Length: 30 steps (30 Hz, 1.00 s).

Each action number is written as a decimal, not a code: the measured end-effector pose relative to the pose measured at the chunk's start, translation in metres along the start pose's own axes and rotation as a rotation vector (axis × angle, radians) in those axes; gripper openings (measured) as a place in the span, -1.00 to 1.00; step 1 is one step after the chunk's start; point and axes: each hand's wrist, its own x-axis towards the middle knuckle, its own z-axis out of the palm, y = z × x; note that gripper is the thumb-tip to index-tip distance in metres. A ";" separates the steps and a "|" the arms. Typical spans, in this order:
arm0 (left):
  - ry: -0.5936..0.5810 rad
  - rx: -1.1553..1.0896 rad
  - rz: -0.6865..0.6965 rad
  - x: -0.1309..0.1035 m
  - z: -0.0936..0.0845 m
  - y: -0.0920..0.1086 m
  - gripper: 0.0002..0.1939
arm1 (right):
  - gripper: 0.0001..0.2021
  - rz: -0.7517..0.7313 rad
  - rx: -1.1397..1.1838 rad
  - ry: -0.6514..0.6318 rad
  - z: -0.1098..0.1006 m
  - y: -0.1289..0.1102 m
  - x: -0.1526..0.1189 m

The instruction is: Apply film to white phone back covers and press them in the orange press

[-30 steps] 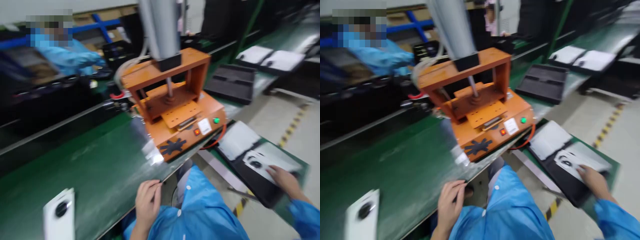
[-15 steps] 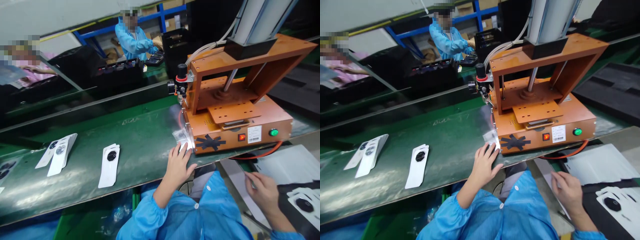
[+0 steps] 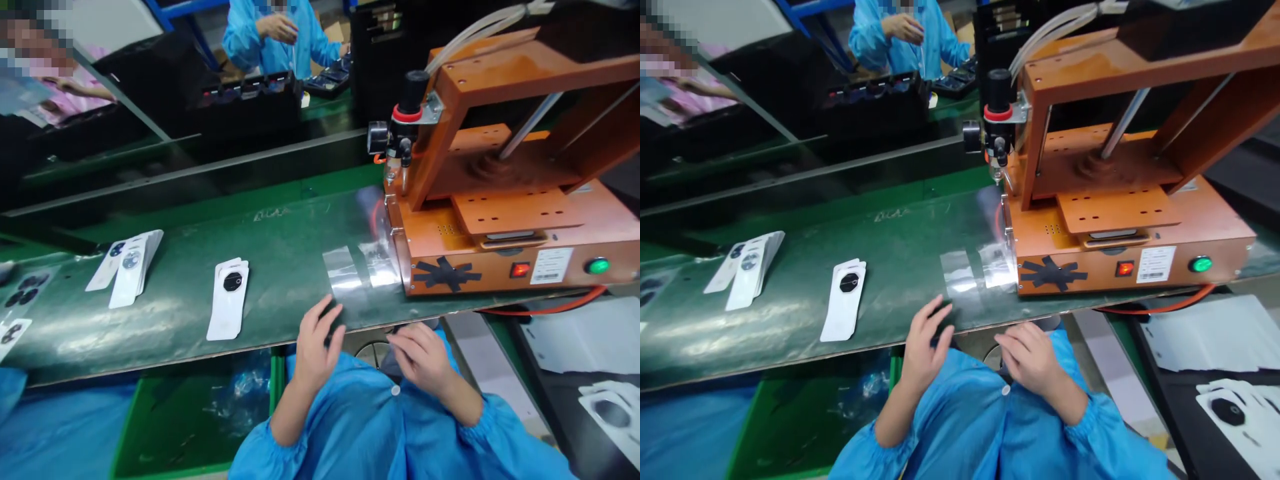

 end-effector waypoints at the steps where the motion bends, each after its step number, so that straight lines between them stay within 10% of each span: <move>1: 0.054 -0.024 -0.036 0.006 0.001 -0.002 -0.62 | -0.66 0.025 0.031 -0.004 0.003 -0.003 0.012; 13: 0.044 0.084 -0.208 0.040 0.017 -0.010 -0.70 | -0.82 0.008 -0.120 -0.195 0.033 0.006 0.117; 30: 0.069 0.069 -0.199 0.046 0.017 -0.008 -0.91 | -0.83 -0.191 -0.291 -0.323 0.031 0.005 0.133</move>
